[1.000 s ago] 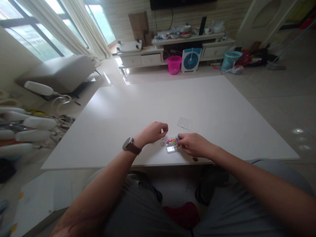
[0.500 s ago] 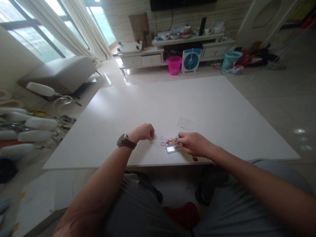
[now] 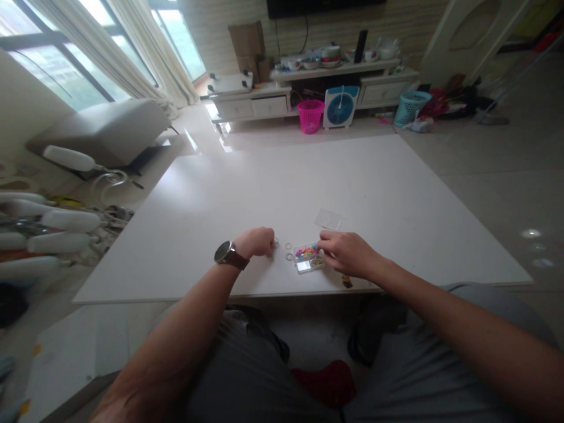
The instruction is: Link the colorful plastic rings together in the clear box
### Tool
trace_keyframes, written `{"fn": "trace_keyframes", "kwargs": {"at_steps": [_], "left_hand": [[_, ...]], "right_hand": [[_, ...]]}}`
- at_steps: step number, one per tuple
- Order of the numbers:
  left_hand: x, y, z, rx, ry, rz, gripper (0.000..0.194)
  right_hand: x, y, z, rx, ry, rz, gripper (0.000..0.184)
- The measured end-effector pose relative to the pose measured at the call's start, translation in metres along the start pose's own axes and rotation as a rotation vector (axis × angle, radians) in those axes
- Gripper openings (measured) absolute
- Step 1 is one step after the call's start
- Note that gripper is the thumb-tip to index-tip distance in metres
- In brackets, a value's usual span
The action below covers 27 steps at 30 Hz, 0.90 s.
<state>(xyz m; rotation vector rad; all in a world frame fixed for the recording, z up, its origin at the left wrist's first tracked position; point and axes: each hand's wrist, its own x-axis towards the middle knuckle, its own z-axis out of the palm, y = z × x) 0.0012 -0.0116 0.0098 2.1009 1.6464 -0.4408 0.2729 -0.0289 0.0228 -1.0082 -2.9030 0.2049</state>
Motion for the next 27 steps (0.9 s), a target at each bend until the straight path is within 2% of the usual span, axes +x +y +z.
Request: {"fn": "trace_keyframes", "kwargs": {"at_steps": [2, 4, 7, 12, 18, 27], "left_hand": [[-0.004, 0.001, -0.005, -0.012, 0.008, 0.019, 0.007], [-0.008, 0.003, -0.012, -0.05, 0.065, 0.067, 0.008], [-0.013, 0.009, -0.018, -0.2, 0.137, 0.215, 0.008], [-0.012, 0.037, -0.012, -0.405, 0.193, 0.437, 0.007], [-0.002, 0.066, 0.006, -0.388, 0.234, 0.479, 0.012], [0.005, 0.071, 0.023, -0.278, 0.238, 0.52, 0.005]], "right_hand": [[0.0, 0.0, -0.001, -0.001, 0.018, 0.035, 0.017], [0.0, 0.0, -0.001, 0.005, 0.028, 0.063, 0.018], [0.0, -0.001, -0.001, 0.008, 0.035, 0.081, 0.02], [0.0, 0.0, 0.0, -0.014, 0.037, 0.086, 0.02], [0.0, 0.0, 0.0, -0.011, 0.068, 0.111, 0.018], [0.0, -0.002, -0.003, 0.0, 0.044, 0.129, 0.02]]}}
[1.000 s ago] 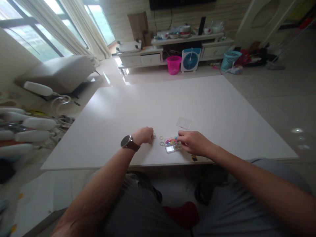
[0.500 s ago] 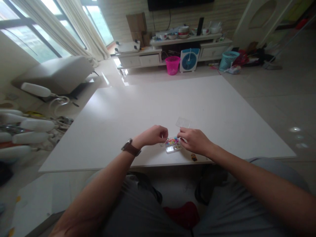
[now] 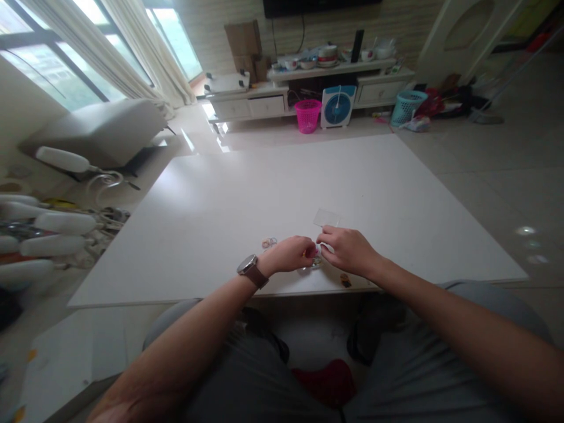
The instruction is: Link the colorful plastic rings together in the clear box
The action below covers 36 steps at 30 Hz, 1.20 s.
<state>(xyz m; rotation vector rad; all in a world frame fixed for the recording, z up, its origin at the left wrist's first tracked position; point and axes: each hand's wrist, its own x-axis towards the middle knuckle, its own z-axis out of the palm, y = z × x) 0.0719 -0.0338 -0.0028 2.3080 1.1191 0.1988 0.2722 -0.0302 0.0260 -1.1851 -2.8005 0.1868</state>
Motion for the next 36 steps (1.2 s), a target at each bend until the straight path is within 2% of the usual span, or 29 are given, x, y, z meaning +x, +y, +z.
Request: {"fn": "trace_keyframes", "kwargs": {"at_steps": [8, 11, 16, 20, 26, 36], "left_hand": [[0.001, 0.0, -0.001, 0.043, 0.047, -0.009, 0.013], [0.0, -0.001, -0.008, 0.04, 0.056, -0.035, 0.015], [-0.006, -0.006, -0.027, 0.018, 0.101, -0.084, 0.016], [-0.011, -0.01, -0.038, 0.073, 0.147, -0.128, 0.017], [-0.014, -0.013, -0.041, 0.193, 0.171, -0.155, 0.017], [-0.017, -0.014, -0.041, 0.266, 0.166, -0.165, 0.016]], "right_hand": [[0.0, 0.001, -0.001, -0.002, -0.025, 0.002, 0.02], [0.0, 0.002, 0.0, -0.004, -0.036, -0.029, 0.02], [0.0, 0.002, 0.005, 0.021, -0.128, -0.17, 0.02], [-0.001, 0.001, 0.009, 0.019, -0.178, -0.226, 0.02], [0.0, 0.003, 0.006, -0.005, -0.164, -0.168, 0.02], [-0.001, 0.0, 0.005, 0.014, -0.194, -0.186, 0.019]]}}
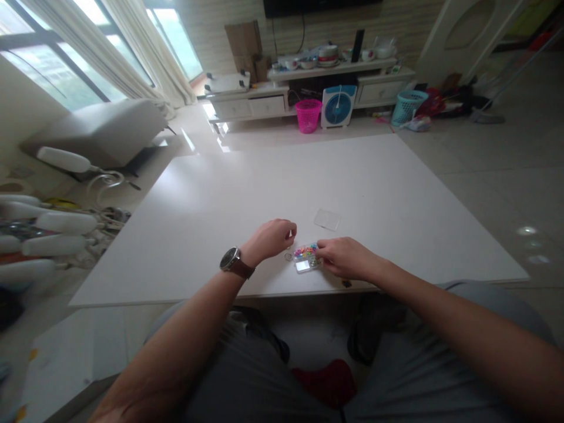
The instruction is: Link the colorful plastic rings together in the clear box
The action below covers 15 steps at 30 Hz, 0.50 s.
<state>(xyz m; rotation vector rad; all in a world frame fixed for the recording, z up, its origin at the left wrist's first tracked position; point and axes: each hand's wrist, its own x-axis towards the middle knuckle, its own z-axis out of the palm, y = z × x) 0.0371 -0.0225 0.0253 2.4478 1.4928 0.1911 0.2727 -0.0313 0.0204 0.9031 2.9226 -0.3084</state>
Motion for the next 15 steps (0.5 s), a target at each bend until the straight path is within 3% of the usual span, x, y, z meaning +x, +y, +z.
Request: {"fn": "trace_keyframes", "kwargs": {"at_steps": [9, 15], "left_hand": [[0.0, 0.001, -0.001, 0.012, -0.015, -0.01, 0.017], [0.0, -0.009, -0.007, 0.008, -0.011, -0.03, 0.017]], "right_hand": [[0.001, -0.002, 0.0, 0.014, -0.016, 0.001, 0.019], [0.0, 0.002, -0.004, -0.034, 0.046, 0.06, 0.017]]}}
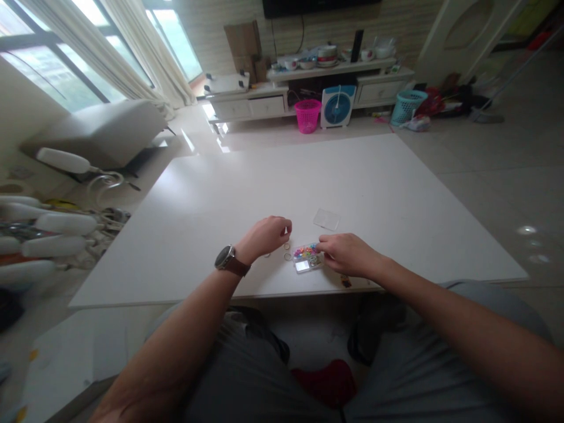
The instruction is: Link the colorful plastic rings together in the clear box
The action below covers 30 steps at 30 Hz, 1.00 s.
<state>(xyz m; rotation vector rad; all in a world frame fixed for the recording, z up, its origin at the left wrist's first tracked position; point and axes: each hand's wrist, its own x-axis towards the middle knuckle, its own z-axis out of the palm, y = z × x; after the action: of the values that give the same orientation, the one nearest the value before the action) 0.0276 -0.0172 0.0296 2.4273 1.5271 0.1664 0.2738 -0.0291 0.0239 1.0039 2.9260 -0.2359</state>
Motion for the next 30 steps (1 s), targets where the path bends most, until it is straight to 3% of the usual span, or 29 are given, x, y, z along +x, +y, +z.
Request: {"fn": "trace_keyframes", "kwargs": {"at_steps": [6, 17, 23, 30], "left_hand": [[-0.003, -0.012, -0.009, 0.006, -0.042, -0.088, 0.017], [-0.003, -0.02, -0.007, -0.032, -0.094, -0.105, 0.014], [-0.003, -0.036, 0.002, -0.049, -0.17, -0.113, 0.01], [0.0, -0.025, 0.016, -0.114, -0.258, -0.071, 0.015]], "right_hand": [[-0.001, -0.001, 0.001, 0.01, -0.038, -0.019, 0.018], [-0.001, 0.001, 0.001, -0.002, -0.023, -0.018, 0.017], [-0.001, 0.001, 0.003, 0.006, -0.028, -0.025, 0.018], [-0.001, 0.001, 0.003, 0.002, -0.021, -0.026, 0.018]]}}
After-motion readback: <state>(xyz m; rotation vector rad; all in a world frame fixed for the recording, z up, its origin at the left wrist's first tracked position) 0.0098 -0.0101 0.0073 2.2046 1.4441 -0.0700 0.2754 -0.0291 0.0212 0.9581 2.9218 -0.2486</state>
